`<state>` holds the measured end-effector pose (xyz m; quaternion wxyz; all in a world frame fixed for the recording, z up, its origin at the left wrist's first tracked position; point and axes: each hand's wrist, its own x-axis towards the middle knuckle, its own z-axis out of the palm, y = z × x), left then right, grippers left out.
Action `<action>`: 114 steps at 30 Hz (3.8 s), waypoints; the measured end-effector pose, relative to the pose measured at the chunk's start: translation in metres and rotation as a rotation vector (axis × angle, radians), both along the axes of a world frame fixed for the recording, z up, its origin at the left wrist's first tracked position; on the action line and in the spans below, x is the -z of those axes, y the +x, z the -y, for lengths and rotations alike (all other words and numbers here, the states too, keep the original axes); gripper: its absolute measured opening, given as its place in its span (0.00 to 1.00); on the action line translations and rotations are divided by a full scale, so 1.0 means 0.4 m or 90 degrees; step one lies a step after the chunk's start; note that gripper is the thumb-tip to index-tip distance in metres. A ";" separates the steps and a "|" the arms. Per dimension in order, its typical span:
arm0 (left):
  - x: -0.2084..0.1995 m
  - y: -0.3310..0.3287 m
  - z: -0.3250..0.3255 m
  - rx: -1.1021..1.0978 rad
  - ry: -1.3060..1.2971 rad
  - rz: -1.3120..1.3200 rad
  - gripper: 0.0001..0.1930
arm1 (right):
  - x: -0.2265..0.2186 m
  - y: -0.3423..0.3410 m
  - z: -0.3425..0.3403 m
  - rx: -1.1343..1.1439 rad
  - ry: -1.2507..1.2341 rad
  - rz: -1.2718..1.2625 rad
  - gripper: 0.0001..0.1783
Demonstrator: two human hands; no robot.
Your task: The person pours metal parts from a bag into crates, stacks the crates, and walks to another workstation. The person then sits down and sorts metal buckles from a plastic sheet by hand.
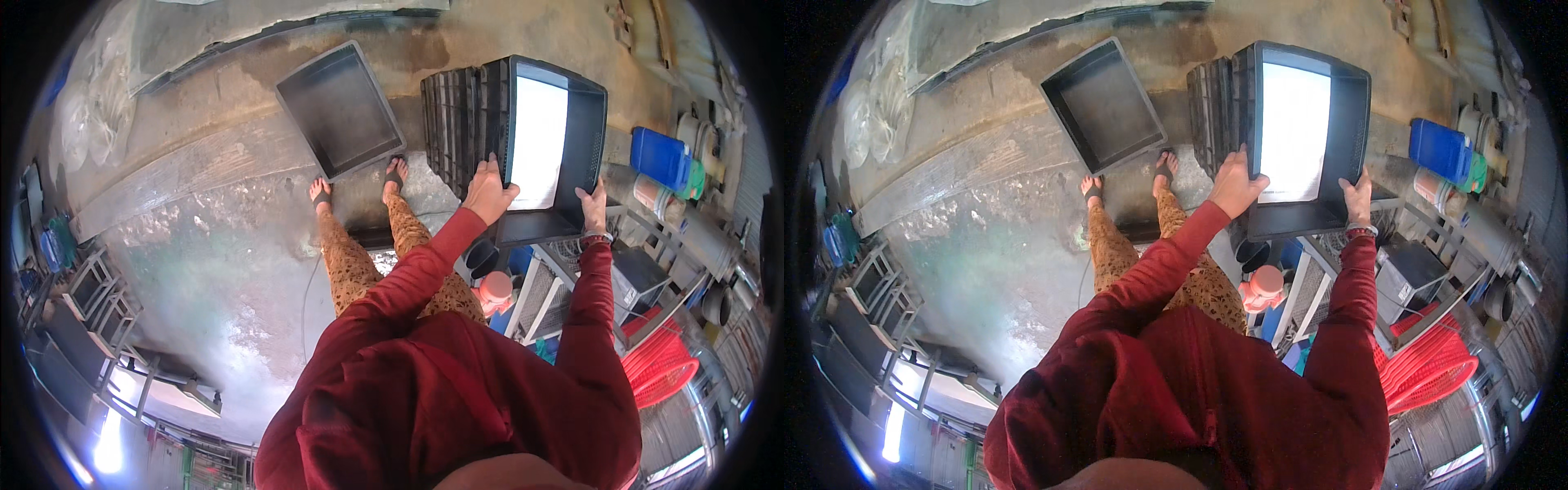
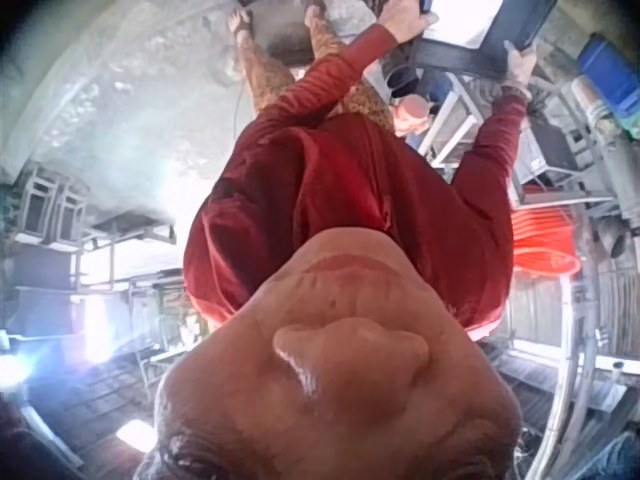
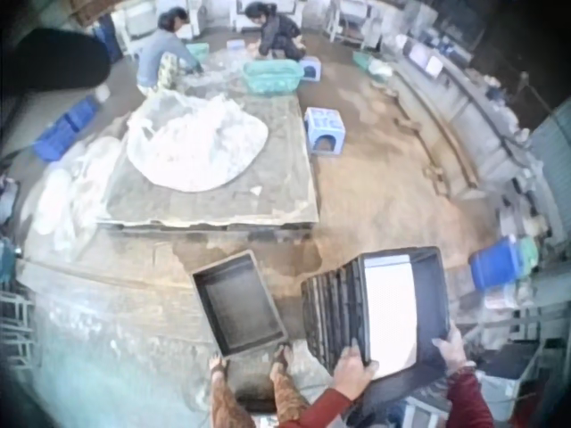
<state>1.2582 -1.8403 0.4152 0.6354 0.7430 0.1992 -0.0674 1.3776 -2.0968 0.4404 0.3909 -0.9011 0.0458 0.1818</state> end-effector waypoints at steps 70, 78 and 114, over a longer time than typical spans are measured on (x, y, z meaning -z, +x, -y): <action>-0.271 -0.095 0.028 0.125 -0.034 0.066 0.40 | -0.327 -0.153 0.051 0.077 0.013 0.098 0.35; -0.231 -0.076 0.031 0.095 0.008 0.033 0.37 | -0.285 -0.132 0.014 0.041 -0.002 0.060 0.35; -0.166 -0.098 0.048 0.039 -0.102 0.131 0.40 | -0.290 -0.087 0.032 -0.178 -0.376 0.154 0.35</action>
